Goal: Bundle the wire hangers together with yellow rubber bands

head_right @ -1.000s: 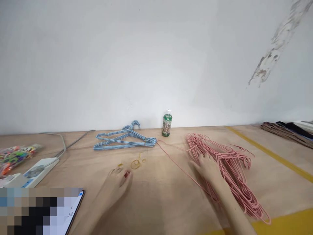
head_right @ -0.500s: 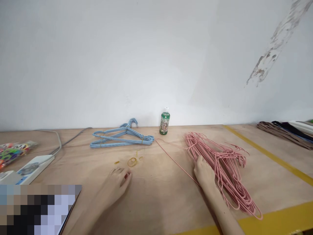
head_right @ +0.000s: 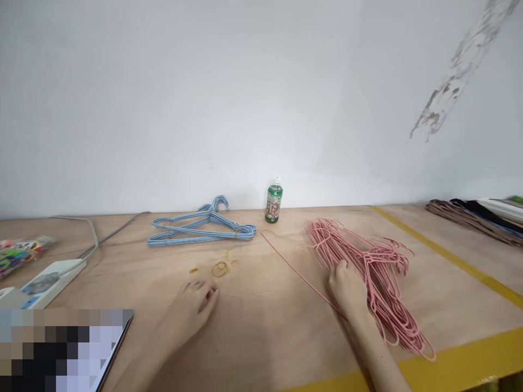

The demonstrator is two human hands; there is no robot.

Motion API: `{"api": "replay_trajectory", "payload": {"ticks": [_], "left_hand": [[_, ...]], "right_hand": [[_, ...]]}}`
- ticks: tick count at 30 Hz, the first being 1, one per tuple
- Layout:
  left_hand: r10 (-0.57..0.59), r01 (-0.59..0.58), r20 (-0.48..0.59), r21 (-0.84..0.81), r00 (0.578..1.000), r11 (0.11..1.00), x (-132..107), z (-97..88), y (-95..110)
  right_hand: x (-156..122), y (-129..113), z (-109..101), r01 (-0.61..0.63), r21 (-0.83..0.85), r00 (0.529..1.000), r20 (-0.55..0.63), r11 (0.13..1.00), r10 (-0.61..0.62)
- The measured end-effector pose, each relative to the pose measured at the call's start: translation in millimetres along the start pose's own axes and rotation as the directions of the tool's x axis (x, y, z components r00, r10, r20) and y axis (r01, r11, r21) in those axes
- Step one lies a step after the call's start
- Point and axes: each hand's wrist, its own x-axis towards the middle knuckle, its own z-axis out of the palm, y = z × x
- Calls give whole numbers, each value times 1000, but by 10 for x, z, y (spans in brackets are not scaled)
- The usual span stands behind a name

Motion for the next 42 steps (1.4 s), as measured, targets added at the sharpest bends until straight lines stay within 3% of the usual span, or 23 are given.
{"api": "replay_trajectory", "payload": {"ticks": [6,16,21,28,35,39,42], "left_hand": [[20,-20,-6,31,1000,999,-9,14,-1],[27,-28,28,21,999,999,-5,23,-8],[30,-30,45,5,999,1000,-7,29,-21],[18,-19,62,20,998,1000,-5,-13,17],[25,-25,25,25,999,999,-9,-3,8],[-52,50,-10,-113,999,992,-10,-33,42],[-182,153,-11,-495,983,856,17,-24,95]], "right_hand": [[11,-62,38,95,-5,995,0,995,-95],[71,-125,150,142,48,990,-2,989,-142],[76,-73,76,215,180,973,42,960,-226],[-29,-55,-108,362,237,925,25,901,-378],[-179,-68,-114,329,239,944,-74,914,-321],[-234,-78,-155,348,225,936,-125,910,-328],[-239,-105,-210,393,279,917,-193,876,-349]]}}
